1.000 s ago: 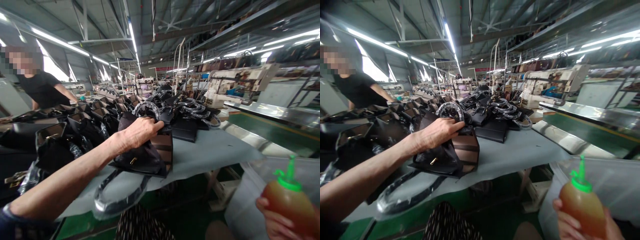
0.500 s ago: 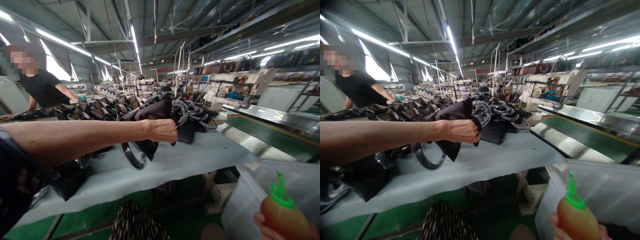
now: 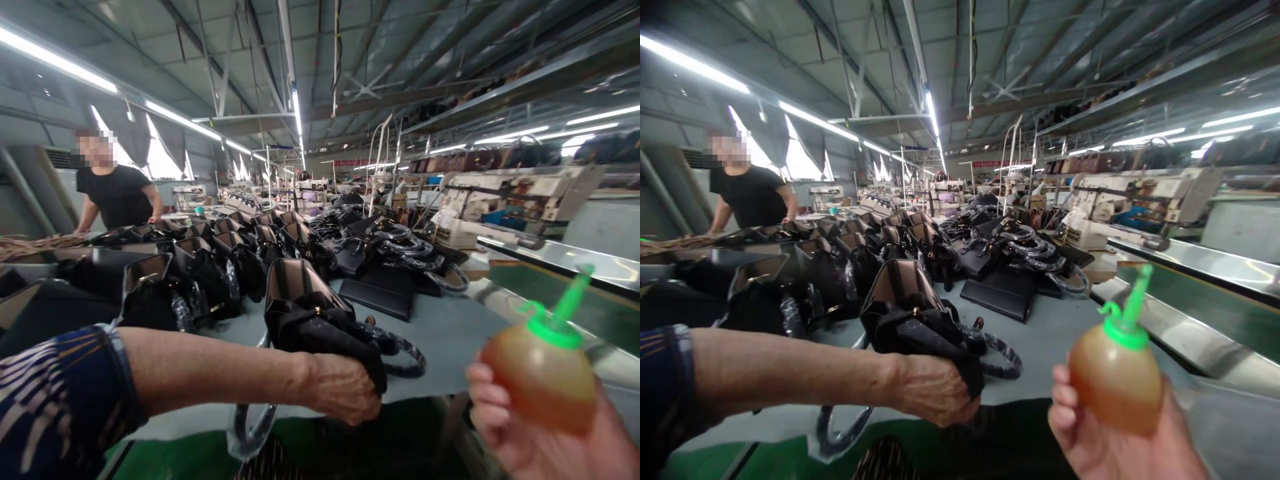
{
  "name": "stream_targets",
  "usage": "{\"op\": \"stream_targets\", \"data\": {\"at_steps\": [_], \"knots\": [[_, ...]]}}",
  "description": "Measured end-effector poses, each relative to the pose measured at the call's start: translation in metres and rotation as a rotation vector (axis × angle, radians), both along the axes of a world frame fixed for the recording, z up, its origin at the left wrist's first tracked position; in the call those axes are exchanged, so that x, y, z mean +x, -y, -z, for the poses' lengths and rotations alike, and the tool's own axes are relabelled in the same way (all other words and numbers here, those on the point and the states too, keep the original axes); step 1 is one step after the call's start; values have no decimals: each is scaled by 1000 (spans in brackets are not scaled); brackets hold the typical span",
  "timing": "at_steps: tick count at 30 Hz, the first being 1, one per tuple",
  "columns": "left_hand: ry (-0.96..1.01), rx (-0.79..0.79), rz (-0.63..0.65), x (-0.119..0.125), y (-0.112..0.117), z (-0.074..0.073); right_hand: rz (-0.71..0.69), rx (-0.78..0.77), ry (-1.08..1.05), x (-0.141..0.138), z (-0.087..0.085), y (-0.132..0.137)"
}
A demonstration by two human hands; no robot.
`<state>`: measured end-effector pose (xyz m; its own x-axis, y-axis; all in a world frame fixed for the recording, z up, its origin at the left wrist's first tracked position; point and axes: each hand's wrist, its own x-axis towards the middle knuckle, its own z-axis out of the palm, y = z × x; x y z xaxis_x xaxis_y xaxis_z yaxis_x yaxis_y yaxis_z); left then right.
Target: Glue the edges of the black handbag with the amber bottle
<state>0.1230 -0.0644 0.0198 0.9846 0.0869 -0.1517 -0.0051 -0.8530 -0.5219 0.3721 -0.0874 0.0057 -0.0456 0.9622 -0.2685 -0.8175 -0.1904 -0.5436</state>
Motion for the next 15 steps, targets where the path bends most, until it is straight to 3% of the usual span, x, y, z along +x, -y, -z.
{"op": "stream_targets", "data": {"at_steps": [3,6,8,12,15], "knots": [[-7,17,12,0,0,2,-94,60,-25,-59,-83,-24],[57,63,34,-2,3,7,-310,208,-39,-113,-128,-51],[116,85,67,-3,5,14,-445,274,6,-143,-135,-68],[141,3,17,-12,12,25,-576,239,131,-185,-126,-94],[125,-36,-106,-26,27,14,-555,233,181,-193,-122,-105]]}}
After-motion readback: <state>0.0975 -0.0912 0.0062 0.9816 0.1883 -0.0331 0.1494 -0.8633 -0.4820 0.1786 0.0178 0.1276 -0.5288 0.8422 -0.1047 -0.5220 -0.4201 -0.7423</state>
